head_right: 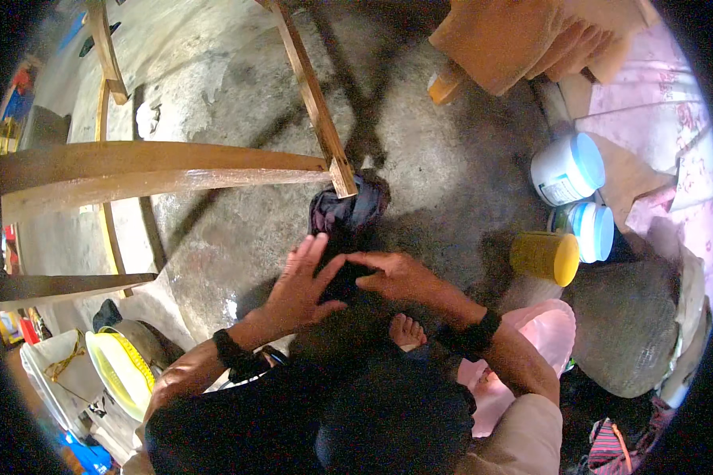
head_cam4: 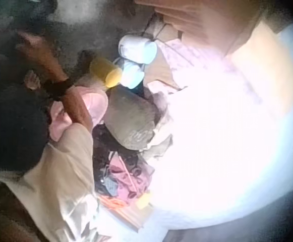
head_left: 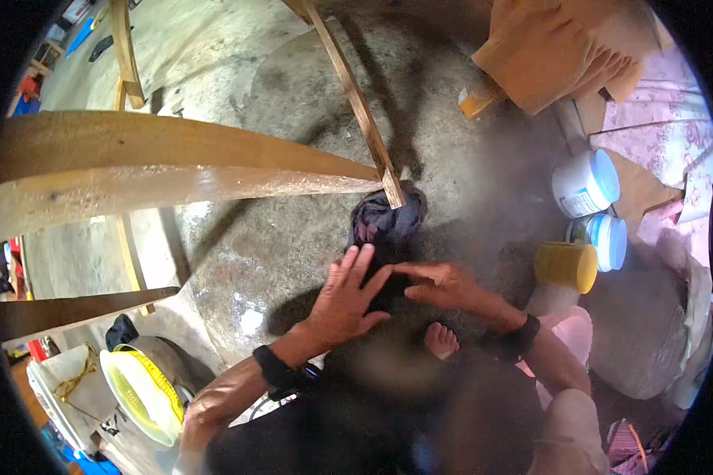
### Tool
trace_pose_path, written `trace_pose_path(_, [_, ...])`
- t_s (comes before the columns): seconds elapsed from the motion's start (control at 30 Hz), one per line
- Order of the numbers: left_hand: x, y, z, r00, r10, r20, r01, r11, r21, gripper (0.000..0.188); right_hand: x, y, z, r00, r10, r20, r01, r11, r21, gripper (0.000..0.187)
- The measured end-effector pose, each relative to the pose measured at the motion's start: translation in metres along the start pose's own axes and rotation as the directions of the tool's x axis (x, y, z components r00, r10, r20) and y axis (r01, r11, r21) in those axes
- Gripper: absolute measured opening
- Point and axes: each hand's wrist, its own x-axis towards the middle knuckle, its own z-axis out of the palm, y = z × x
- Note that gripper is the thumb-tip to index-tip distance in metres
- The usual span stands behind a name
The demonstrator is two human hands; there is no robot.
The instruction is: Cleaning a concrete floor using a wet cloth and a bucket of water.
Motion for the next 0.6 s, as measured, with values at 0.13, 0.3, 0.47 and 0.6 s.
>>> trace_pose_path(0.13, [0.029,0.008,0.014,1.0,0.023,-0.003,-0.022,0.997,0.072,0.076,-0.015,-0.015,-0.039,0.991,0.119,-0.063,-0.118,0.993,0.024,0.038])
trace_pose_path(0.3, [0.047,-0.002,0.023,0.986,-0.116,0.117,0.096,0.982,0.159,0.072,-0.062,-0.076,-0.109,0.921,0.205,-0.332,-0.157,0.974,0.166,0.026])
trace_pose_path(0.47, [0.008,-0.029,0.003,0.981,-0.1,0.165,0.075,0.986,0.15,0.067,-0.099,-0.173,-0.155,0.908,0.187,-0.375,-0.327,0.875,-0.356,0.025])
trace_pose_path(0.6, [-0.023,-0.061,-0.024,0.979,-0.08,0.189,0.053,0.989,0.141,0.065,-0.117,-0.23,-0.149,0.981,0.021,-0.194,-0.108,0.887,-0.449,0.028])
